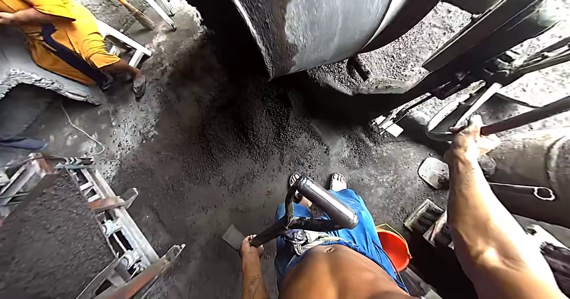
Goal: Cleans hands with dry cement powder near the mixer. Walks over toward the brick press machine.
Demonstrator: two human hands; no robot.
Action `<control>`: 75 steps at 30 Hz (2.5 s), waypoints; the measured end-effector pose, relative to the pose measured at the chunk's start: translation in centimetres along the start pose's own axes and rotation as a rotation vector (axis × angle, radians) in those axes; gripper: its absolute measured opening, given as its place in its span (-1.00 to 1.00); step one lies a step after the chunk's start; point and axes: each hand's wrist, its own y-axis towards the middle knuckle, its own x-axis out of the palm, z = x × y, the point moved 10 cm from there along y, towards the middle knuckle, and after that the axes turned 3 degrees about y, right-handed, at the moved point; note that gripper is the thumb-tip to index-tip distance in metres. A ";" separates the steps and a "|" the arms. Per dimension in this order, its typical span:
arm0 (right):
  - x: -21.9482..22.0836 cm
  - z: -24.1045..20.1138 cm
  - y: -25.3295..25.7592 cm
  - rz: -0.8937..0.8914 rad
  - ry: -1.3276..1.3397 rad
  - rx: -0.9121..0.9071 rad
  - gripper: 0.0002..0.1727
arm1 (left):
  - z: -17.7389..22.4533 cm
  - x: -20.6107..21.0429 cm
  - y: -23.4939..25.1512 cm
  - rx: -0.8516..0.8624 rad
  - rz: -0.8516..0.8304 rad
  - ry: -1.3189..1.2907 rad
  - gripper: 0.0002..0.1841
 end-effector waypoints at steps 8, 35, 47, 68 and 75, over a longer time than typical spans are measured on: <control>0.7 3.0 -8.3 -0.220 -0.124 0.383 -0.31 | 1.9 3.7 0.6 0.051 -0.065 -0.064 -0.94; -0.1 -10.0 -48.3 -1.766 -0.230 -0.517 -0.25 | 2.9 19.3 -12.6 0.013 -0.669 0.007 -0.78; 0.2 2.9 -50.9 -1.760 -0.405 -0.487 -0.28 | -0.6 15.1 -16.4 0.526 -1.059 0.596 -0.73; 5.9 -0.3 -54.9 -1.754 -0.360 -0.477 -0.37 | 7.6 9.7 -11.0 0.551 -0.482 0.673 -0.65; 6.1 -0.6 -61.6 -1.923 -0.391 -0.559 -0.48 | 17.3 5.2 -23.6 1.191 -0.520 0.385 -0.49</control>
